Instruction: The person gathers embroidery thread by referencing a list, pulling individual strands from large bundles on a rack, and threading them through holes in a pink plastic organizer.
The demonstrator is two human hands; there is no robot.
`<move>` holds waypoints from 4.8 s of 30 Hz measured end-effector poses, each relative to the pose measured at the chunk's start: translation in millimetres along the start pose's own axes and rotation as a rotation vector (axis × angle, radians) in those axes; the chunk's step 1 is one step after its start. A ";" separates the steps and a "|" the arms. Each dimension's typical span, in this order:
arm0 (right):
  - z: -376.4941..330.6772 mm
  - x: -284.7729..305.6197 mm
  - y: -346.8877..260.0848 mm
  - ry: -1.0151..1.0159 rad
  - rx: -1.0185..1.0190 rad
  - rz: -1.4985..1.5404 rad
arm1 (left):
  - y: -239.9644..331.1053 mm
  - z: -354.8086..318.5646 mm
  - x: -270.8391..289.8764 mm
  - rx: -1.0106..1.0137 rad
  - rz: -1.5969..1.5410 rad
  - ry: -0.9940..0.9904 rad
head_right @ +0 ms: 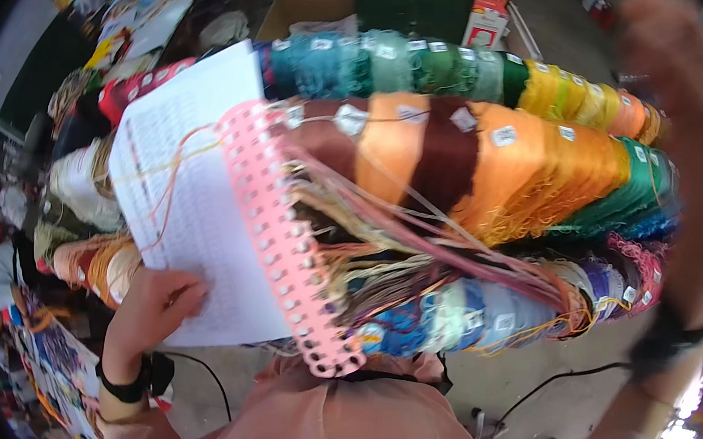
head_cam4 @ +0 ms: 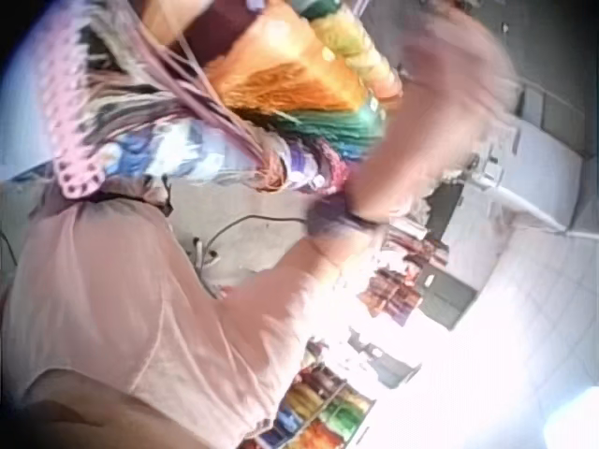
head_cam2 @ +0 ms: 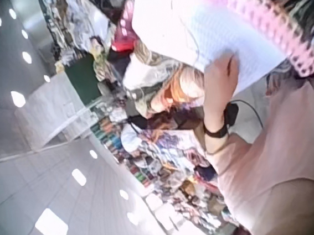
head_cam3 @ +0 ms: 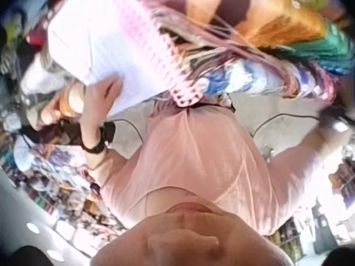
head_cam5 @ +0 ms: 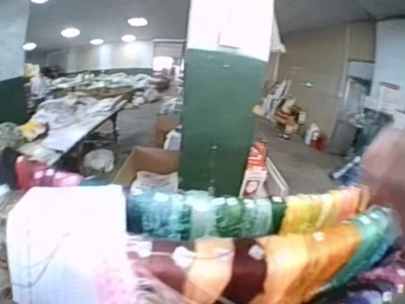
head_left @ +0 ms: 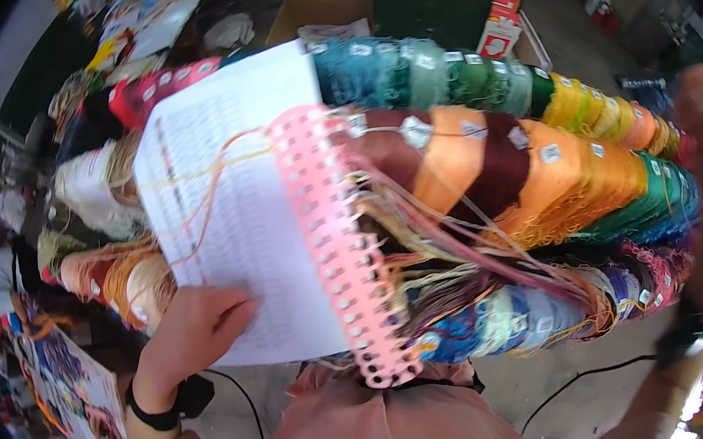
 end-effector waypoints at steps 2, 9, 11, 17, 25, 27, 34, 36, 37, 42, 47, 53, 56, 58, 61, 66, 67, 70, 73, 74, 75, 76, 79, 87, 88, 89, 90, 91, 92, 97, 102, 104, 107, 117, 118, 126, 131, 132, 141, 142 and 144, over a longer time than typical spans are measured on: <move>-40.3 -111.8 41.3 -0.172 -0.332 0.365 | 6.7 -7.3 2.3 -0.011 -0.198 0.122; -61.7 -249.2 17.1 -0.623 -0.239 0.436 | -11.5 20.6 -3.6 0.053 -0.822 0.065; -52.6 -270.0 27.2 -0.645 -0.219 0.385 | -20.0 35.5 0.1 0.184 -1.040 0.128; -36.3 -282.7 42.1 -0.696 -0.280 0.169 | -19.7 69.0 9.3 0.210 -1.206 -0.018; -19.5 -289.7 43.8 -0.801 -0.273 0.184 | -31.1 86.3 12.8 0.180 -1.131 0.013; -16.2 -288.3 46.2 -0.866 -0.348 0.282 | -31.9 89.1 10.4 0.136 -1.162 0.025; -10.4 -289.1 54.8 -0.913 -0.753 0.664 | -35.8 86.8 7.8 0.093 -1.180 0.015; -11.0 -290.6 54.2 -0.950 -0.425 0.532 | -35.9 87.7 7.1 0.108 -1.191 0.017; -10.5 -290.1 53.2 -0.954 -0.423 0.533 | -35.9 88.5 6.9 0.105 -1.222 0.001; -4.3 -286.4 36.7 -1.002 -0.150 0.209 | -36.7 89.8 9.0 0.106 -1.285 -0.042; -5.7 -289.4 38.1 -1.014 -0.113 0.181 | -35.7 90.3 8.1 0.087 -1.218 -0.039; -14.5 -287.6 44.5 -0.920 -0.119 0.256 | -30.8 82.6 9.1 0.195 -1.114 0.167; -18.3 -281.6 52.1 -0.888 -0.171 0.277 | -36.6 62.4 14.2 0.166 -1.298 0.318; -20.8 -278.3 55.7 -0.886 -0.174 0.220 | -37.8 55.2 18.5 0.167 -1.488 0.316; -21.6 -277.0 61.3 -0.896 -0.351 0.395 | -27.4 52.3 27.1 0.030 -1.839 0.143; -21.7 -277.6 58.2 -0.894 -0.731 0.893 | -22.3 72.6 19.5 -0.047 -1.263 -0.116; -23.9 -279.7 58.3 -0.908 -0.723 0.878 | -22.3 70.6 17.1 0.018 -1.080 -0.125; -32.9 -284.8 64.2 -0.898 -0.427 0.632 | -33.5 58.8 25.2 0.080 -0.754 0.139; -37.8 -280.3 57.8 -0.869 -0.133 0.252 | -81.1 5.1 72.7 0.271 -1.000 0.273; -39.2 -282.9 55.2 -0.887 -0.107 0.121 | -117.0 -23.2 81.5 0.277 -1.240 0.442; -40.1 -288.6 51.7 -0.880 -0.049 0.097 | -166.3 -70.3 95.3 0.059 -1.327 0.378; -40.3 -292.9 54.5 -0.885 -0.053 0.104 | -187.2 -100.2 105.9 0.195 -1.329 0.649; -41.2 -290.7 50.9 -0.857 0.046 0.078 | -271.5 -172.9 108.0 0.477 -1.283 0.971; -26.1 -284.4 53.2 -0.934 -0.499 0.553 | -135.6 -136.6 13.2 0.598 -0.447 0.722; -24.0 -283.5 57.7 -0.919 -0.584 0.669 | -116.6 -126.2 1.5 0.583 -0.381 0.654; -25.6 -287.1 56.6 -0.738 -0.567 0.740 | -96.5 -118.8 -2.8 0.429 -0.203 0.643; -23.5 -282.4 62.8 -0.803 -0.535 0.643 | -83.4 -108.9 -7.1 0.258 -0.030 0.615; -24.4 -283.7 58.7 -0.855 -0.576 0.563 | -76.2 -104.6 -13.6 0.187 -0.040 0.640; -26.5 -284.5 54.1 -0.897 -0.615 0.475 | -72.3 -101.4 -21.3 0.104 -0.052 0.663; -51.8 -280.4 52.6 -0.775 -0.186 0.231 | -62.7 -89.7 -51.1 -0.044 0.105 0.718; -83.9 -268.8 25.4 -0.707 0.280 -0.237 | -56.9 -89.4 -57.8 -0.054 0.147 0.766; -94.2 -267.7 24.7 -0.690 0.282 -0.278 | -53.6 -91.3 -60.2 -0.061 0.149 0.748; -102.5 -267.6 23.7 -0.697 0.245 -0.286 | -47.6 -94.9 -60.8 -0.016 0.123 0.690; -110.3 -272.2 19.6 -0.710 0.236 -0.389 | -43.4 -103.2 -69.7 0.025 0.088 0.677; -110.0 -272.6 18.4 -0.706 0.221 -0.382 | -45.3 -102.9 -73.1 0.002 0.124 0.725; -111.9 -274.0 19.2 -0.700 0.231 -0.397 | -38.7 -105.1 -73.5 0.060 0.047 0.678; -111.9 -274.9 19.8 -0.689 0.252 -0.404 | -34.8 -108.5 -75.0 0.003 -0.027 0.630; -111.9 -275.1 20.1 -0.689 0.251 -0.402 | -33.9 -108.7 -75.4 0.001 -0.029 0.629; -114.5 -276.3 24.2 -0.664 0.248 -0.383 | -30.6 -105.8 -76.2 0.007 -0.001 0.592; -114.8 -276.3 24.2 -0.662 0.244 -0.375 | -29.9 -104.8 -75.8 0.005 -0.007 0.583; -115.4 -276.5 24.0 -0.654 0.242 -0.380 | -28.6 -103.3 -75.1 -0.002 -0.013 0.574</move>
Point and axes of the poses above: each hand's wrist, its own z-axis towards the middle knuckle, its own x-axis out of the back of the hand, y = z × x, the point moved 1 cm from there along z, towards the middle knuckle, and after that the axes turned 13 degrees about z, right-handed, at the moved point
